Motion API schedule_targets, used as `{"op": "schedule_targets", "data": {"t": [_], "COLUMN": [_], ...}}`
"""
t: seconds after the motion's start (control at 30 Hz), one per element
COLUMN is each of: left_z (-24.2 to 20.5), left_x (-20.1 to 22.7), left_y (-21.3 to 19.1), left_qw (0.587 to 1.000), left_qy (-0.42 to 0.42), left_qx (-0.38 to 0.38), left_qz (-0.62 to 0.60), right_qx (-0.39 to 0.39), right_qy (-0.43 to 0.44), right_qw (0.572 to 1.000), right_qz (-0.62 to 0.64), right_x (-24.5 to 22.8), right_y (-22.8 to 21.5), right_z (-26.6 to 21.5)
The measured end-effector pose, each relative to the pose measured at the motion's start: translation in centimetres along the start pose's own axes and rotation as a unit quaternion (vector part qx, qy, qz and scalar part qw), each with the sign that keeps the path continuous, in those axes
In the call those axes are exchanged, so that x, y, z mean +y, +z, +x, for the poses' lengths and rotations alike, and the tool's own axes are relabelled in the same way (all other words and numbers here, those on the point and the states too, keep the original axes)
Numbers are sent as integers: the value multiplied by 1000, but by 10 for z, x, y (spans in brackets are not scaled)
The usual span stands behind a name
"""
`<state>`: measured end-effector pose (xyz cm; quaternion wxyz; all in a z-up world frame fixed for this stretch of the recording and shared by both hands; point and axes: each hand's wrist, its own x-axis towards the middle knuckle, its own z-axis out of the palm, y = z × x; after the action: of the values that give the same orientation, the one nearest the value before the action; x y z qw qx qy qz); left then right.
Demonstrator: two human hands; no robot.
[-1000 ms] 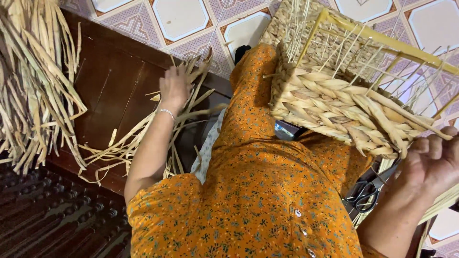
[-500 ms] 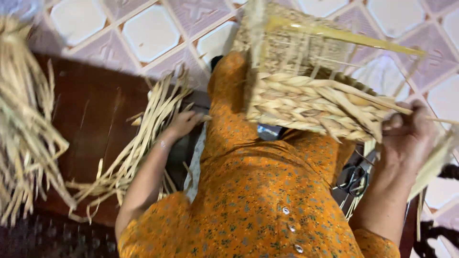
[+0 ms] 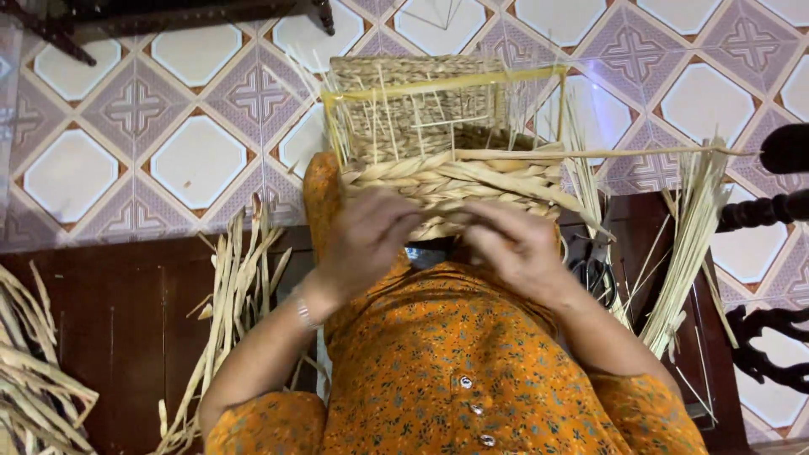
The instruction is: The person weaves a basket by hand, threading dried plant stalks through a frame and around vertical supports. They pick up stalks from a pile, tuck them into the weave, and occasionally use shears to trim excess material.
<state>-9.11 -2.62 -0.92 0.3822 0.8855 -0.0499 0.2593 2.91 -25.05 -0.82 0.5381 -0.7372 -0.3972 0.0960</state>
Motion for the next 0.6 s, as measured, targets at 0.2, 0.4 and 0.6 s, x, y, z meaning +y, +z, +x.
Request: {"op": "schedule_targets", "data": {"t": [0.2, 0.4, 0.6], "left_z": [44, 62, 60], "left_x": [7, -9, -23], "left_y": [27, 40, 49], "left_qw": [996, 961, 968], "left_qy": [85, 172, 140], "left_qx": [-36, -27, -57], "left_qz": [-20, 215, 200], "right_qx": [59, 274, 242], "right_qy": [91, 21, -90], "right_qw": [976, 893, 962], "right_qz": [190, 356, 83], "right_x": [25, 50, 30], "right_y": [4, -113, -215], "right_z": [2, 10, 33]}}
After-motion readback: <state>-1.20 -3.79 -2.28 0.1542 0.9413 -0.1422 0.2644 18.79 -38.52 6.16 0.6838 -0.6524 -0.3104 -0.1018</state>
